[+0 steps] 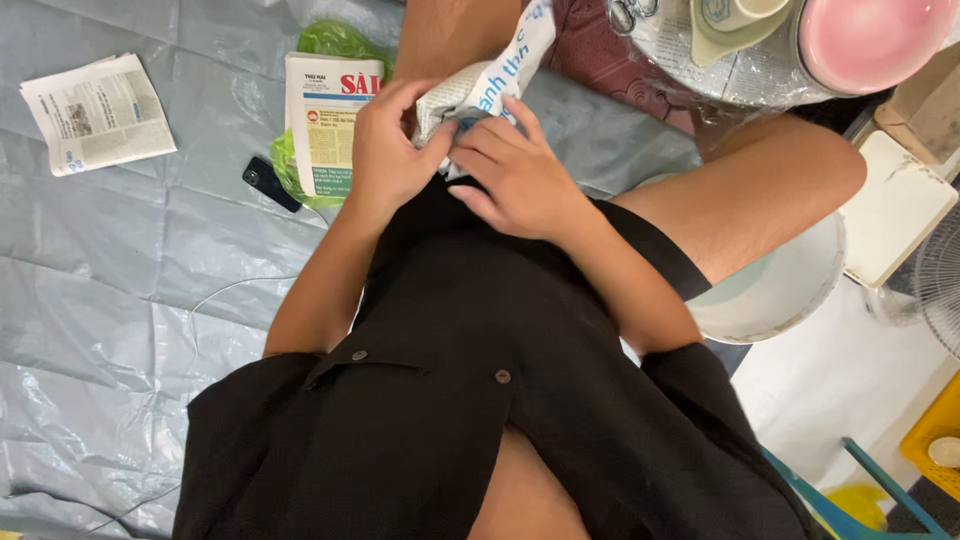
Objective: The person sits on the floor and wraps a small ceramic plate with newspaper. They unfold a newspaper sheet, place the plate on it, and fold the paper around the plate. They then use scissors to trim the excess newspaper and continue folding the paper to secure the plate inside.
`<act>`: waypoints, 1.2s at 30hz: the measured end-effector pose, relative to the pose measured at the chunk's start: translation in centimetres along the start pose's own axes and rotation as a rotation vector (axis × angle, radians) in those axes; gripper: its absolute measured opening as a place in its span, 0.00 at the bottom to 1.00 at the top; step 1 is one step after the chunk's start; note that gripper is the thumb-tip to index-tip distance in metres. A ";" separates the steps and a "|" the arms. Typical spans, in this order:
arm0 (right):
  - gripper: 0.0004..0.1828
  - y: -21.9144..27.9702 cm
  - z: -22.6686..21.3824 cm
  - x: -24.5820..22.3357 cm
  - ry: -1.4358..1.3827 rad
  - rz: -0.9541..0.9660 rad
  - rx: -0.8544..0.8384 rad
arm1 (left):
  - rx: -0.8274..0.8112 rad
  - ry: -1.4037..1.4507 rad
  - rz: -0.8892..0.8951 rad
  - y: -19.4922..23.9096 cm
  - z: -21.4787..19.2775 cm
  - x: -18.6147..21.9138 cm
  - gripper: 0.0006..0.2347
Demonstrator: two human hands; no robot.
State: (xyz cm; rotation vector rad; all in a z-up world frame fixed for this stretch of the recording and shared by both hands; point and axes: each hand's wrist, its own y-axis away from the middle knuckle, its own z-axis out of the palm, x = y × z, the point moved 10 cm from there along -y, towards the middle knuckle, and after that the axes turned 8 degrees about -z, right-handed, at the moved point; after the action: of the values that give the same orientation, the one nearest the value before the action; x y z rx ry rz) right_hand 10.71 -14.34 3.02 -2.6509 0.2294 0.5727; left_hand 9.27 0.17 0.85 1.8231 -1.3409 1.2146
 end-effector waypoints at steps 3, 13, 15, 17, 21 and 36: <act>0.22 3.2 -0.9 4.1 -0.333 0.204 0.389 | 0.023 -0.050 -0.068 -0.2 0.2 -0.4 0.13; 0.20 8.2 9.4 13.6 -1.358 0.738 0.656 | 0.030 -0.193 0.038 -0.1 1.1 1.6 0.11; 0.15 7.6 8.2 13.7 -1.240 0.728 0.728 | 0.023 -0.214 0.043 -0.2 1.0 1.7 0.12; 0.10 7.3 6.6 12.9 -1.090 0.712 0.813 | 0.015 -0.214 0.062 -0.2 1.0 2.0 0.13; 0.07 5.3 2.3 9.3 -0.645 0.513 0.738 | -0.017 -0.154 0.038 -0.4 1.1 1.7 0.13; 0.23 -0.2 -2.6 0.9 -0.123 0.056 0.240 | -0.030 -0.061 -0.067 0.0 0.6 -0.4 0.12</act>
State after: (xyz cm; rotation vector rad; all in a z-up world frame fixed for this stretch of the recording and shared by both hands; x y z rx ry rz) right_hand 12.50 -15.38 4.89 -2.3760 0.3163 0.6784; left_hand 9.38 -0.16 0.25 1.8828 -1.3133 1.1067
